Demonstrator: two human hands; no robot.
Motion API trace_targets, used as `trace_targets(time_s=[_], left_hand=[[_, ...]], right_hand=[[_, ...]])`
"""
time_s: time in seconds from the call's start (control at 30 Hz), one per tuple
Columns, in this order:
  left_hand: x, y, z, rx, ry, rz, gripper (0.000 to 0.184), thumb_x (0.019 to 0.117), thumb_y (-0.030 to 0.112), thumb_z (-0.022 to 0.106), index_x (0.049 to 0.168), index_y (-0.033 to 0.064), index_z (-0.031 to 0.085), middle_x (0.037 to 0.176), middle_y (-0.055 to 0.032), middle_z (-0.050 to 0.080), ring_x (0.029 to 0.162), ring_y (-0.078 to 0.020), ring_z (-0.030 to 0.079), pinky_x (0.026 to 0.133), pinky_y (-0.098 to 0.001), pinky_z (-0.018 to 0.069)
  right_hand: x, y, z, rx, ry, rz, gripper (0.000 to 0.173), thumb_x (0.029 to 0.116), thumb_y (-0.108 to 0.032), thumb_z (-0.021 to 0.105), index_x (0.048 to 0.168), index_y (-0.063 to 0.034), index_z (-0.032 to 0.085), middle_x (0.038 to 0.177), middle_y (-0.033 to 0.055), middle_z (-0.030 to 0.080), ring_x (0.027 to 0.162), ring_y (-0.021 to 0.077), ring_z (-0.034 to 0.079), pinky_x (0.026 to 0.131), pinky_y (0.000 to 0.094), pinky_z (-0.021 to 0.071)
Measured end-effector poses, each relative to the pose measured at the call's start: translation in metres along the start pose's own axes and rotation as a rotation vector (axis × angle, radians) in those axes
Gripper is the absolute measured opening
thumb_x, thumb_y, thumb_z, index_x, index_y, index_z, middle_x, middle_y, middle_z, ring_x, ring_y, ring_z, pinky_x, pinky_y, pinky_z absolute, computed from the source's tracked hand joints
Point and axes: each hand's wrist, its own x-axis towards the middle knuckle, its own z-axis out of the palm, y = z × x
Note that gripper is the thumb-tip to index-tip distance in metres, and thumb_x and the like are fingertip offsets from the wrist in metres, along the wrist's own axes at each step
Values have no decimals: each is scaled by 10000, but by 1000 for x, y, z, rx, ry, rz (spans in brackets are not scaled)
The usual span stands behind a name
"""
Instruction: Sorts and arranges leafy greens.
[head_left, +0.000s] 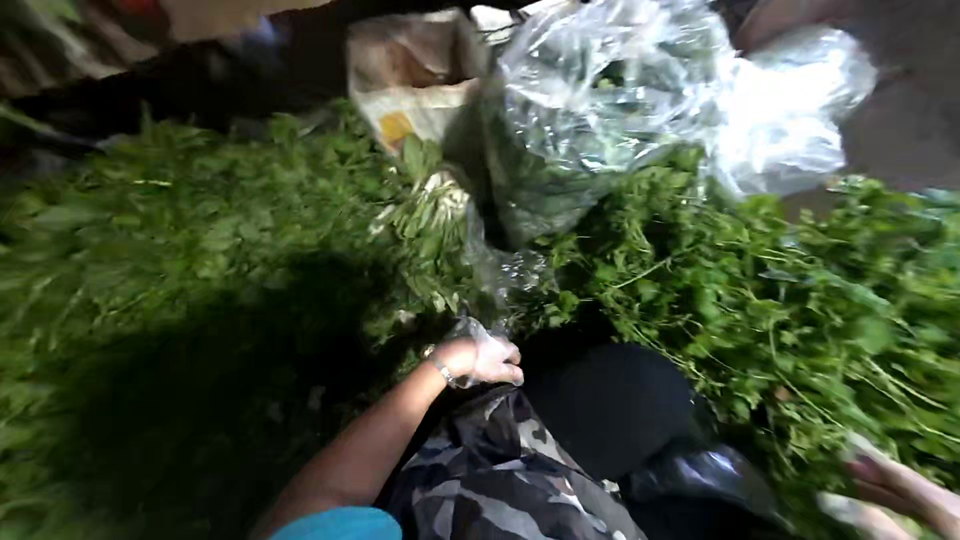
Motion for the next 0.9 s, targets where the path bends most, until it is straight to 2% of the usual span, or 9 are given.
trace_targets(time_s=[0.1, 0.2, 0.3, 0.37, 0.43, 0.47, 0.57, 0.63, 0.9], left_hand=[[-4, -18, 15, 6, -45, -99, 480, 1044, 374, 570, 1371, 25, 606, 1369, -254, 595, 1311, -408, 541, 1103, -621, 376], [-10, -30, 15, -47, 2, -137, 523, 1038, 375, 584, 1427, 26, 553, 1390, -252, 581, 1325, -405, 530, 1114, -612, 369], [-10, -31, -5, -295, 370, -49, 541, 1011, 259, 626, 1456, -22, 501, 1386, -246, 587, 1309, -352, 557, 1140, -518, 399], [4, -32, -31, -477, 685, 24, 454, 1023, 186, 601, 1415, -30, 527, 1335, -226, 619, 1224, -301, 614, 1073, -461, 473], [29, -50, -61, -608, 931, 119, 364, 1026, 138, 582, 1355, -12, 541, 1267, -187, 643, 1107, -238, 662, 961, -410, 553], [36, -60, -81, -617, 1022, 127, 361, 1026, 121, 566, 1352, -30, 533, 1268, -194, 634, 1116, -234, 651, 964, -397, 547], [28, -108, -139, -403, 1212, -189, 379, 1053, 207, 531, 1370, 1, 556, 1336, -206, 618, 1247, -299, 597, 1076, -483, 464], [12, -143, -163, -289, 1272, -433, 407, 1050, 314, 513, 1368, 68, 574, 1310, -216, 634, 1233, -390, 597, 1020, -625, 453], [-47, -183, -206, -360, 1375, -608, 517, 1013, 204, 551, 1503, 77, 447, 1433, -252, 546, 1329, -416, 530, 1091, -614, 405]], right_hand=[[43, -26, 26, -146, -292, -90, 530, 1008, -291, 618, 1452, -9, 548, 1348, 266, 624, 1217, 429, 628, 1048, 607, 477], [76, -50, 41, -226, -233, -241, 482, 1004, -318, 596, 1396, -38, 612, 1269, 219, 679, 1130, 402, 675, 963, 613, 518], [112, -68, 79, -222, -101, -448, 421, 989, -349, 592, 1317, -104, 686, 1234, 161, 706, 1089, 357, 698, 900, 575, 560], [137, -71, 120, -160, -87, -550, 441, 1000, -424, 555, 1309, -142, 694, 1287, 125, 688, 1130, 303, 686, 914, 516, 569], [151, -77, 150, -197, -204, -513, 426, 991, -393, 597, 1319, -137, 689, 1324, 146, 666, 1165, 352, 668, 936, 571, 550], [156, -80, 157, -251, -246, -496, 423, 982, -384, 627, 1311, -128, 697, 1313, 157, 675, 1148, 383, 676, 925, 599, 550], [153, -79, 164, -299, -163, -494, 410, 981, -400, 584, 1270, -144, 724, 1227, 124, 721, 1067, 351, 717, 869, 558, 582], [148, -73, 163, -307, -89, -474, 407, 981, -406, 553, 1237, -149, 738, 1176, 111, 737, 1030, 338, 727, 843, 536, 589], [151, -73, 161, -367, -124, -411, 412, 960, -399, 563, 1222, -140, 749, 1125, 135, 746, 1000, 366, 729, 829, 566, 583]])
